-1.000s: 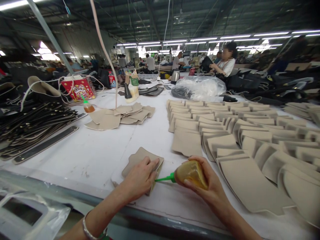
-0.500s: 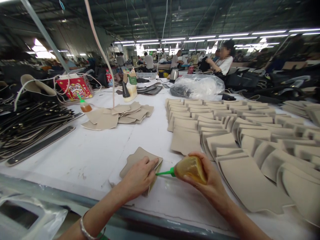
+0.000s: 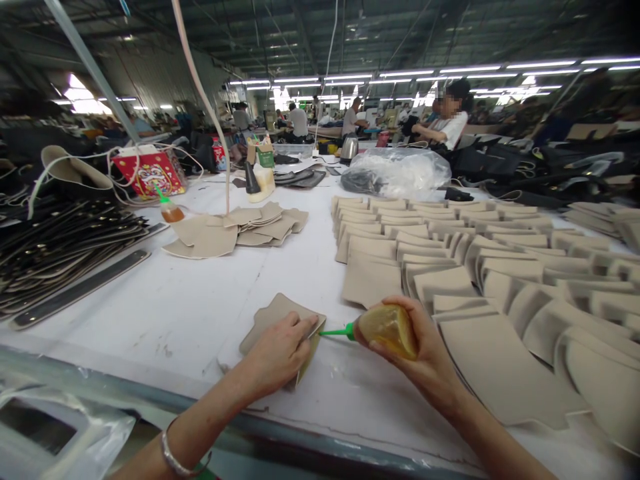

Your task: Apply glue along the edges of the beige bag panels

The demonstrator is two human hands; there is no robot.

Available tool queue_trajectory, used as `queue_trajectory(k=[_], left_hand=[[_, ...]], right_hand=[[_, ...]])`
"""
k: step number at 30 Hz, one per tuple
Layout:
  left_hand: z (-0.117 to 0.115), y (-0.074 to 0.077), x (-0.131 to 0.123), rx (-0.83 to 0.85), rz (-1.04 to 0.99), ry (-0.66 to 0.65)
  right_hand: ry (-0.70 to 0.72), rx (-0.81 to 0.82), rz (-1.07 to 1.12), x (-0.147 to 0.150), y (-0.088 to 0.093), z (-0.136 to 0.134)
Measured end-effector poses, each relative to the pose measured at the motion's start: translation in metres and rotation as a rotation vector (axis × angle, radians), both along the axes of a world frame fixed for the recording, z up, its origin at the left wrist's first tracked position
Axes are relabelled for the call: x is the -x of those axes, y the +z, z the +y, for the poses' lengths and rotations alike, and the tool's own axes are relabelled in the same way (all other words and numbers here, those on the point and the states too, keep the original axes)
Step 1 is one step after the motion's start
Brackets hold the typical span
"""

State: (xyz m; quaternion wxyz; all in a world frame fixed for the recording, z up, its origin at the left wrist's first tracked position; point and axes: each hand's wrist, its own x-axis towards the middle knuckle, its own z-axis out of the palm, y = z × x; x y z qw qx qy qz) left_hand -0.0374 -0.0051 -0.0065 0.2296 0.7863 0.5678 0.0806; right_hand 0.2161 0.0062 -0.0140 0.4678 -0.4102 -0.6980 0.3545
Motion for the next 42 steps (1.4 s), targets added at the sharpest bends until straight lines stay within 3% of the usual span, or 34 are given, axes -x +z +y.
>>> queue_trajectory(k=[6, 13, 18, 24, 31, 37, 42], left_hand=[[0.001, 0.000, 0.000, 0.001, 0.000, 0.005], [0.001, 0.003, 0.001, 0.022, 0.017, 0.018], [0.001, 0.001, 0.001, 0.007, -0.023, 0.009], [0.000, 0.004, 0.000, 0.017, -0.002, 0.025], [0.000, 0.003, 0.000, 0.006, -0.019, 0.013], [0.000, 0.003, 0.000, 0.007, -0.021, 0.025], [0.000, 0.003, 0.000, 0.003, -0.035, 0.039]], right_hand=[[-0.045, -0.113, -0.047, -0.002, 0.002, 0.008], [-0.016, 0.037, 0.015, 0.001, -0.001, -0.002], [-0.130, -0.010, -0.008, 0.002, -0.004, 0.004], [-0.057, 0.113, 0.056, 0.005, -0.003, -0.007], [-0.140, 0.079, 0.051, 0.007, -0.004, 0.000], [-0.046, 0.237, 0.069, 0.015, -0.005, -0.029], [-0.050, 0.375, 0.190, 0.028, 0.003, -0.051]])
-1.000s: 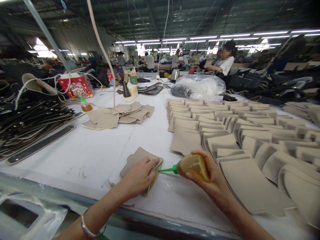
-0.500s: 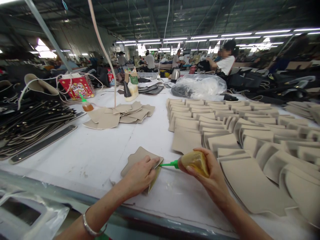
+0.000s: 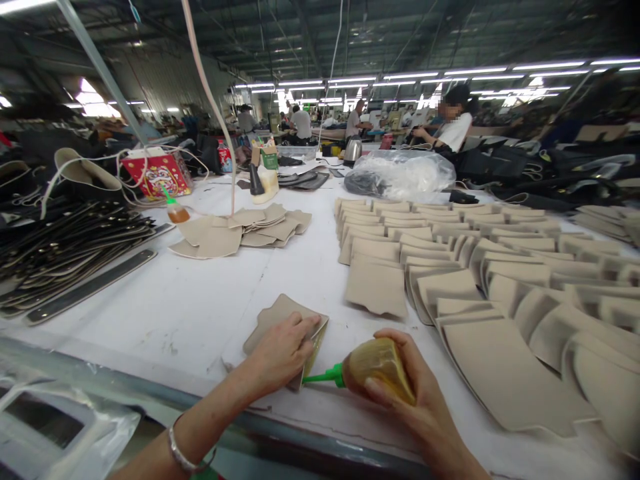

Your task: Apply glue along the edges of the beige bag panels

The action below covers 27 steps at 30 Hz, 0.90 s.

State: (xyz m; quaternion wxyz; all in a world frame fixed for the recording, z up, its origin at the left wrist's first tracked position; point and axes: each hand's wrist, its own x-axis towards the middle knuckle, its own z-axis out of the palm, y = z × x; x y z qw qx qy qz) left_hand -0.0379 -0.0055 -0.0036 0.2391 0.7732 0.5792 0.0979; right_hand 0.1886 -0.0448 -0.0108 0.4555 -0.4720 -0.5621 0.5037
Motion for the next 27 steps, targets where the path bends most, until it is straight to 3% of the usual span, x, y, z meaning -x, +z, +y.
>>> queue_trajectory(k=[4, 8, 10, 13, 16, 19, 22, 25, 27], left_hand=[[0.001, 0.000, -0.001, -0.004, -0.018, 0.015], [0.003, -0.001, 0.006, 0.002, -0.138, 0.078], [0.003, -0.004, 0.016, -0.067, -0.149, 0.197], [0.007, -0.008, 0.036, -0.188, 0.025, 0.438], [0.013, -0.010, 0.052, -0.060, 0.075, 0.504], [0.019, -0.002, 0.062, 0.177, -0.214, 0.466], [0.021, 0.012, 0.072, 0.377, -0.530, 0.521], [0.026, 0.024, 0.074, 0.444, -0.798, 0.577], [0.030, 0.028, 0.062, 0.451, -0.990, 0.572]], right_hand=[[-0.056, 0.064, 0.166, -0.003, -0.003, 0.006], [-0.156, 0.331, 0.598, -0.018, -0.005, 0.020], [-0.279, 0.466, 0.813, -0.026, 0.000, 0.026], [-0.471, 0.570, 1.040, -0.035, 0.015, 0.031], [-0.548, 0.619, 1.176, -0.044, 0.032, 0.034], [-0.540, 0.621, 1.295, -0.056, 0.047, 0.034], [-0.552, 0.570, 1.433, -0.077, 0.063, 0.031], [-0.554, 0.357, 1.582, -0.109, 0.075, 0.024], [-0.514, 0.201, 1.640, -0.137, 0.078, 0.021]])
